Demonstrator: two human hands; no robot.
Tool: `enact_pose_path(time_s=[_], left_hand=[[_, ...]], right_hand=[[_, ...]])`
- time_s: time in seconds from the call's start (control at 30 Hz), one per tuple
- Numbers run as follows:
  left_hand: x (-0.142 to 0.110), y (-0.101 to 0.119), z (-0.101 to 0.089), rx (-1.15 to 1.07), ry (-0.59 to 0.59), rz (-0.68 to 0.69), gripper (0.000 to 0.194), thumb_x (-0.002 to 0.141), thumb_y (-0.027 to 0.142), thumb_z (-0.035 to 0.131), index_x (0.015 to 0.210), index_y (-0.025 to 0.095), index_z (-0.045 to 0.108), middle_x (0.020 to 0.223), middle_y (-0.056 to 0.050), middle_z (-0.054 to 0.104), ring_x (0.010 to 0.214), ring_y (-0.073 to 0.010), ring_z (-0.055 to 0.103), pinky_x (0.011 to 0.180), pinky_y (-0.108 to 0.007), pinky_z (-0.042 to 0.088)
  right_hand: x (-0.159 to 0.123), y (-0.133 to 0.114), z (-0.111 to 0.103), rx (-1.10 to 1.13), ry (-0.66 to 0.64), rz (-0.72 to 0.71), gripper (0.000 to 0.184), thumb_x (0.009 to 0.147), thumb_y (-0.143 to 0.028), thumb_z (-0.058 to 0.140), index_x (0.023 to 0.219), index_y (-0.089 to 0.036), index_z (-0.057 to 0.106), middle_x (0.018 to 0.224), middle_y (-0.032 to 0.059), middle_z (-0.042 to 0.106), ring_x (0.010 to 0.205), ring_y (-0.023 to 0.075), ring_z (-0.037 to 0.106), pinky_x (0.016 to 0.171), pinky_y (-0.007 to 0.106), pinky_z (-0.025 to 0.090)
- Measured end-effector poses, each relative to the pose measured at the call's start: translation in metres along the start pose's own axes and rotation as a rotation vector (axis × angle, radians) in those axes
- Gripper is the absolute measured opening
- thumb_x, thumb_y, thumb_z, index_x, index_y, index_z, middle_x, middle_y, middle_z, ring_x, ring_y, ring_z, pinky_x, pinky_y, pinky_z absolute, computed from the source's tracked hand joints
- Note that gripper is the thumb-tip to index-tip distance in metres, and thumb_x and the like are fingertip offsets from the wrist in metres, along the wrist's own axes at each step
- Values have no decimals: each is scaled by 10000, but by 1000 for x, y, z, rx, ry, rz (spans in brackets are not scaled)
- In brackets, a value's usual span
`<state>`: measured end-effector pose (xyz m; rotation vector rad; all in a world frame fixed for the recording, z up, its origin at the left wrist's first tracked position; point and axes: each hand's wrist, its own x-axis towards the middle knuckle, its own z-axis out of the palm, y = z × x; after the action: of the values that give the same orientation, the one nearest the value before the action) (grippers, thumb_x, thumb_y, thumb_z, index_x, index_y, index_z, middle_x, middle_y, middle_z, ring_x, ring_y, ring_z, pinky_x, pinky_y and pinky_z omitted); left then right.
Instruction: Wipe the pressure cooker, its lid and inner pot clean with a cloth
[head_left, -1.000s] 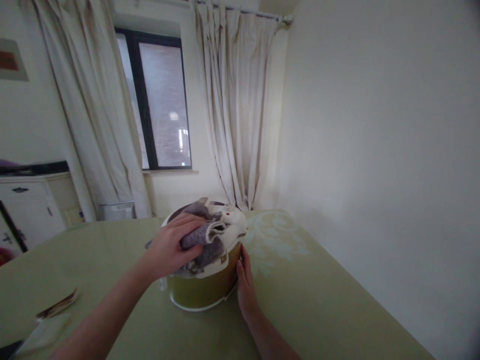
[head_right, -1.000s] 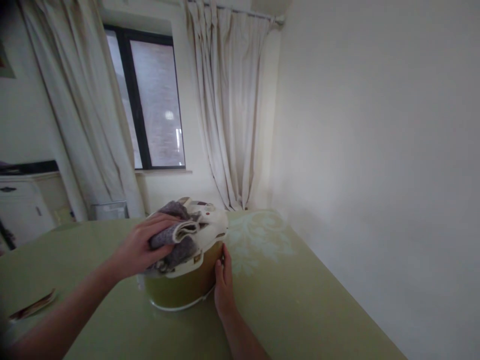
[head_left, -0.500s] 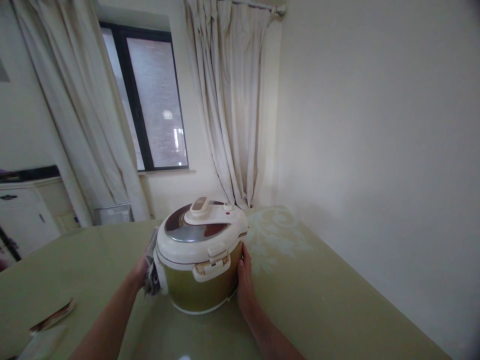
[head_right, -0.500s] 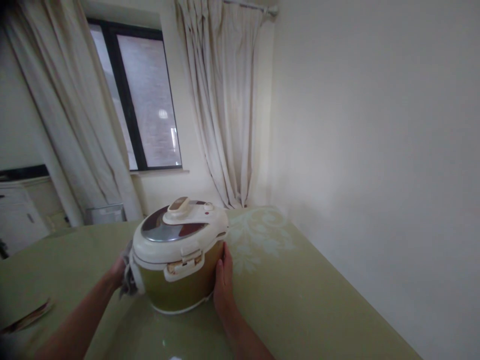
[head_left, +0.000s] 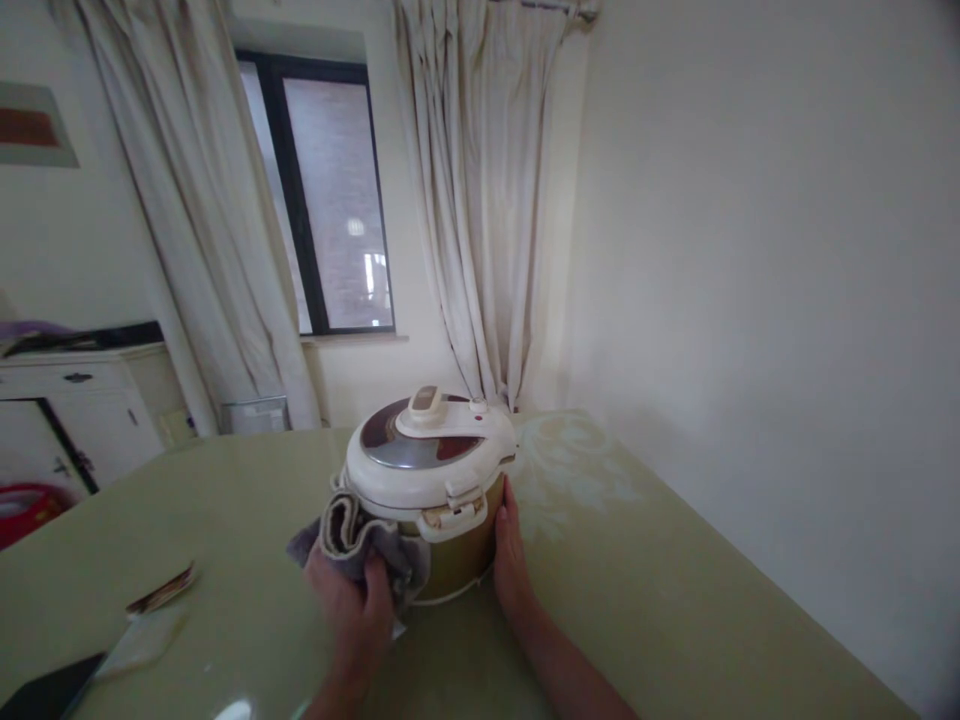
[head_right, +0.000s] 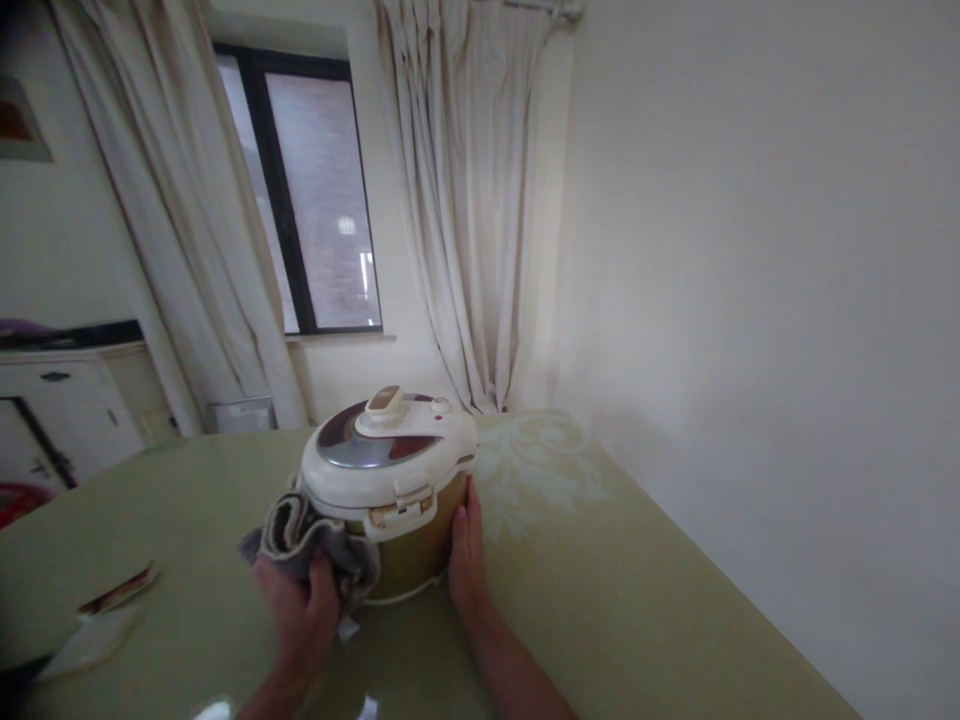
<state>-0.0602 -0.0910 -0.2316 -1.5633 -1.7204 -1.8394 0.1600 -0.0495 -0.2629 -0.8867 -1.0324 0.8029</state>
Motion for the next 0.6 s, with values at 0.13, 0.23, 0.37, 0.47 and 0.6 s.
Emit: enact_pose_path(time_s=[0.13, 0.23, 0.37, 0.47, 0.6], left_hand=[[11, 23, -2, 151, 4, 415, 771, 933, 288, 579, 1643, 209, 291, 1640, -220, 381, 1510, -424, 371, 1183, -658, 360], [11, 21, 0, 219, -12, 638, 762, 939, 370, 604, 1637, 215, 339, 1661, -217, 387, 1465, -423, 461, 1158, -600, 420], [-15, 1, 0, 273, 22, 884, 651, 972, 365, 570, 1599, 247, 444, 1435, -164, 673, 1222, -309, 698, 1120, -468, 485], [-30, -7, -6, 296, -118, 1040, 573, 956, 174, 503, 1491, 361, 586, 1330, -11, 755, 1035, -190, 766, 1185, -386, 440], [-32, 14, -3, 278, -390, 1388, 495, 930, 115, 510, 1291, 366, 738, 1341, 68, 745, 1042, -145, 751, 1151, -285, 481]], right_hand=[[0, -3, -2, -10, -5, 25, 676, 1014, -636, 509, 1594, -293, 456, 1693, 27, 367, 1589, 255, 296, 1328, 535, 180], [1, -5, -1, 5, -1, 31, 662, 1013, -629, 507, 1587, -299, 468, 1682, 8, 390, 1583, 235, 310, 1329, 509, 198], [0, -9, -2, 23, -4, 47, 670, 1002, -624, 526, 1581, -291, 476, 1685, 7, 386, 1586, 229, 302, 1331, 495, 189], [-1, -11, -2, 23, -21, 63, 662, 999, -616, 536, 1576, -297, 484, 1686, 5, 383, 1590, 225, 294, 1327, 490, 200], [2, -12, -3, 65, -17, 51, 667, 998, -612, 533, 1565, -262, 506, 1671, 40, 414, 1573, 232, 332, 1310, 452, 249]])
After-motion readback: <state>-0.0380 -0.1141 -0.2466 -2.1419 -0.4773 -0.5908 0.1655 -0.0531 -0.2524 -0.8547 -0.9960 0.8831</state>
